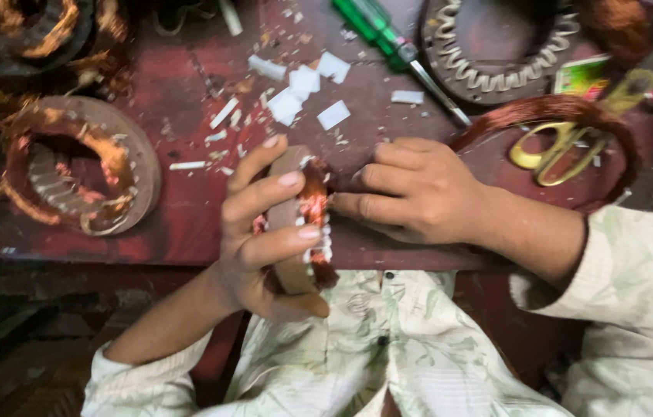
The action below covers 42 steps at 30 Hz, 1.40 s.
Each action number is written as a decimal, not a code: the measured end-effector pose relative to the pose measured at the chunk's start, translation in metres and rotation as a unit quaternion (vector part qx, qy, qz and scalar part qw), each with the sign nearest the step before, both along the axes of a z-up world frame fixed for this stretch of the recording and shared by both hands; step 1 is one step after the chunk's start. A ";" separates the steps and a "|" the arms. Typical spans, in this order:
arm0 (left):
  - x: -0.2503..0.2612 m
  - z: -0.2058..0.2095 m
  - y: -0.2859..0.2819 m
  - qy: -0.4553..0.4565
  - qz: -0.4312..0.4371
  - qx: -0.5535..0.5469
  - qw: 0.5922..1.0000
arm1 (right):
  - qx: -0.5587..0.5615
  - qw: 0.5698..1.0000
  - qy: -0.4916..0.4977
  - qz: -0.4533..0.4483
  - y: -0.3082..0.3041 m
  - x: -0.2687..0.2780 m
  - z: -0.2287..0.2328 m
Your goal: The person winds copper wire around a circular stator core, inserting small white insulating spacers between layers. They rotate the core and adjust the wire placement by hand throughout the process.
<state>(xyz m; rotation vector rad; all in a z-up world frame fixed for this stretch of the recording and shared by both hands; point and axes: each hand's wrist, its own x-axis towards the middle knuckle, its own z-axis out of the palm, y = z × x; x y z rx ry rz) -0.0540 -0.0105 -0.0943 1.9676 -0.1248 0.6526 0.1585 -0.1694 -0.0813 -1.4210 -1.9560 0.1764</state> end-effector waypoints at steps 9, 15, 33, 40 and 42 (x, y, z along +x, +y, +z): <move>0.023 -0.001 -0.011 -0.129 0.011 0.161 0.978 | 0.075 0.994 -0.077 -0.003 -0.017 -0.007 -0.015; 0.015 -0.009 -0.009 -0.026 0.008 -0.013 1.000 | -0.019 0.999 -0.012 -0.037 -0.017 -0.013 -0.033; 0.021 0.001 0.001 -0.035 -0.017 -0.017 0.999 | -0.070 0.996 0.025 -0.040 -0.001 -0.007 -0.001; 0.019 -0.001 0.004 -0.040 -0.047 -0.023 0.998 | -0.161 0.984 0.031 0.075 -0.017 0.001 0.031; 0.021 0.001 0.006 -0.041 -0.064 -0.035 0.996 | -0.181 0.978 0.012 0.103 -0.017 0.000 0.034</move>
